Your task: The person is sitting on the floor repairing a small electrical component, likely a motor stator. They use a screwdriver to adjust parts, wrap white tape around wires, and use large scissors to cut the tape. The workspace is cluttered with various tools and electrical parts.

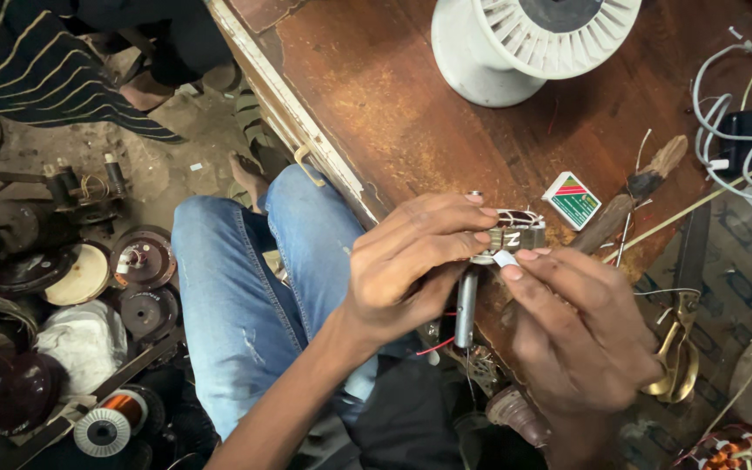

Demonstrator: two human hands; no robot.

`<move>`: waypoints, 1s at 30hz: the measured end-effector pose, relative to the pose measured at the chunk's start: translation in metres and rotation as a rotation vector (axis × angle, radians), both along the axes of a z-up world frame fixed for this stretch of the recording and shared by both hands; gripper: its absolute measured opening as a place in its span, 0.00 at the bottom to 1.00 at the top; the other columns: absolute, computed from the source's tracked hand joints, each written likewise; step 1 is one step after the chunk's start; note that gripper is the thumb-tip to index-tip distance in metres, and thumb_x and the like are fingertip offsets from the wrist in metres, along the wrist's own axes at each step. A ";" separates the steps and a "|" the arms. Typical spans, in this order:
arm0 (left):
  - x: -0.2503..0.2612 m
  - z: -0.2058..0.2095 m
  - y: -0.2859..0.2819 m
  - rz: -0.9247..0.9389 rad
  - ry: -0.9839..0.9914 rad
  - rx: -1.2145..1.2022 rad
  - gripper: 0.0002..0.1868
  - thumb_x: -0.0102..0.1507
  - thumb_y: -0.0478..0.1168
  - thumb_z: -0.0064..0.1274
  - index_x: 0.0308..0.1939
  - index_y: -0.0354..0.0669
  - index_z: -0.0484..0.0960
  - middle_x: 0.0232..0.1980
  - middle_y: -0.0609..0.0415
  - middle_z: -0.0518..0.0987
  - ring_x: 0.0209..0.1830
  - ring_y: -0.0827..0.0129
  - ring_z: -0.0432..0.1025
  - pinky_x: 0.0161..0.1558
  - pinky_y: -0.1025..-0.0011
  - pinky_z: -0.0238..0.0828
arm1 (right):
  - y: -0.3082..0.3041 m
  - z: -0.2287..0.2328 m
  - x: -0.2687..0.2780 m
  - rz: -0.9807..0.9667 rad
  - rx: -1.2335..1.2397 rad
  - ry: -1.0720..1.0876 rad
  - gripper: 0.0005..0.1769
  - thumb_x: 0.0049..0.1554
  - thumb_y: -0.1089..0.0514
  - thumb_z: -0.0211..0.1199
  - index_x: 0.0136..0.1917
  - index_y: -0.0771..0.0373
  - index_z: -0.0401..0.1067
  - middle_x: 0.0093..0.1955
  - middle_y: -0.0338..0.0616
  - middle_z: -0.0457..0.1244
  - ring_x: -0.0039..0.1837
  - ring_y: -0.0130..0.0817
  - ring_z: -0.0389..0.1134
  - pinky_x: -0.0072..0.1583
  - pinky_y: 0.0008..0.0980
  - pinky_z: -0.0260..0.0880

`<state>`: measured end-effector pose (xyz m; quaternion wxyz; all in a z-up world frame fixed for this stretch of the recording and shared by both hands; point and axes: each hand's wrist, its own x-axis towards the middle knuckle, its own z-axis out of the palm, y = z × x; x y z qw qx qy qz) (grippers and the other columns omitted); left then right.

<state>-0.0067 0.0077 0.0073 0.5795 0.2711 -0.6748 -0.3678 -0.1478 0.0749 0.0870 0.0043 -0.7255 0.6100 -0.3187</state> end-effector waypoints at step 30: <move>-0.004 0.011 0.008 0.035 -0.016 0.023 0.15 0.59 0.23 0.59 0.48 0.36 0.80 0.56 0.48 0.82 0.61 0.53 0.79 0.62 0.64 0.77 | 0.000 0.005 0.001 0.005 -0.052 0.145 0.17 0.53 0.79 0.70 0.54 0.68 0.78 0.52 0.49 0.69 0.56 0.43 0.74 0.58 0.33 0.75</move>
